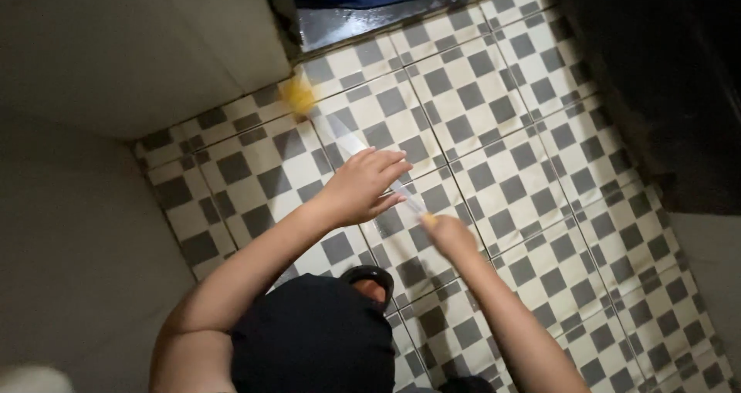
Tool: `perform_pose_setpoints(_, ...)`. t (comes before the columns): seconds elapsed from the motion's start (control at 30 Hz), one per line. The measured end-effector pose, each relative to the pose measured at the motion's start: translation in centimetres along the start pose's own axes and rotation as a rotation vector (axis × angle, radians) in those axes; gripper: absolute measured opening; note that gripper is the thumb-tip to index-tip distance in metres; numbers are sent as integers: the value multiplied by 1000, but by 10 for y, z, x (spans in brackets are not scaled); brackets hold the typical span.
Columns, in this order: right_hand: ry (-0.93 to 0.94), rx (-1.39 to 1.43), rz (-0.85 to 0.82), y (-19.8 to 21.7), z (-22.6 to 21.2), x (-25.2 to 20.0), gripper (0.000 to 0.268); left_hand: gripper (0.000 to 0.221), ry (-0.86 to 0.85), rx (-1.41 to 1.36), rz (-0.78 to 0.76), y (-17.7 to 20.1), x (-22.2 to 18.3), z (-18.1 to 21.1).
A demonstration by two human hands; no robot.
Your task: Cleaning the toilet, sink, and tiled walls in a bathroom.
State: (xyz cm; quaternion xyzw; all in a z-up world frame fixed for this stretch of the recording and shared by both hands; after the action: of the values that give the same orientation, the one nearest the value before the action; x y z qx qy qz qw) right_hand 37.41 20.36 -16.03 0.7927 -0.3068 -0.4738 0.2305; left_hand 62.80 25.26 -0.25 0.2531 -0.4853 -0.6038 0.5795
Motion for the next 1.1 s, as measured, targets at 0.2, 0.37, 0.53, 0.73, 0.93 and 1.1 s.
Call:
perform_pose_setpoints(0.2, -151, 510, -6, -60, 27, -6, 71, 53, -17, 2, -7, -8, -1, -4)
perform_pose_setpoints(0.37, -119, 37, -213, -87, -31, -47, 58, 51, -59, 22, 14, -16, 6, -6)
perform_pose_setpoints(0.53, 106, 124, -42, -29, 43, 45, 59, 51, -21, 19, -25, -10, 4, -5)
perform_pose_setpoints(0.73, -490, 441, 272, 70, 54, 50, 79, 52, -19, 9, -22, -3, 2, -4)
perform_pose_setpoints(0.93, -57, -97, 62, 62, 45, 41, 76, 48, -27, 6, -12, -10, 9, -5)
perform_pose_setpoints(1.1, -159, 78, 206, 99, 94, 102, 82, 50, -12, 17, -10, -3, 1, -8)
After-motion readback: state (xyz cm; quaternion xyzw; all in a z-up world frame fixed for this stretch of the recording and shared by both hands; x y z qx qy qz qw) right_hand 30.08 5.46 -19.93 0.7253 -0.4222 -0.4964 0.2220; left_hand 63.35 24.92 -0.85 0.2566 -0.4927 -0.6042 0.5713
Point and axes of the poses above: each hand's wrist, its own x-axis towards the middle knuckle, its own y-axis out of the back of the hand, z = x × y, the point moved 4 cm from there along x, towards the middle knuckle, and after that the axes turned 14 degrees about x, right-handed, at the moved point
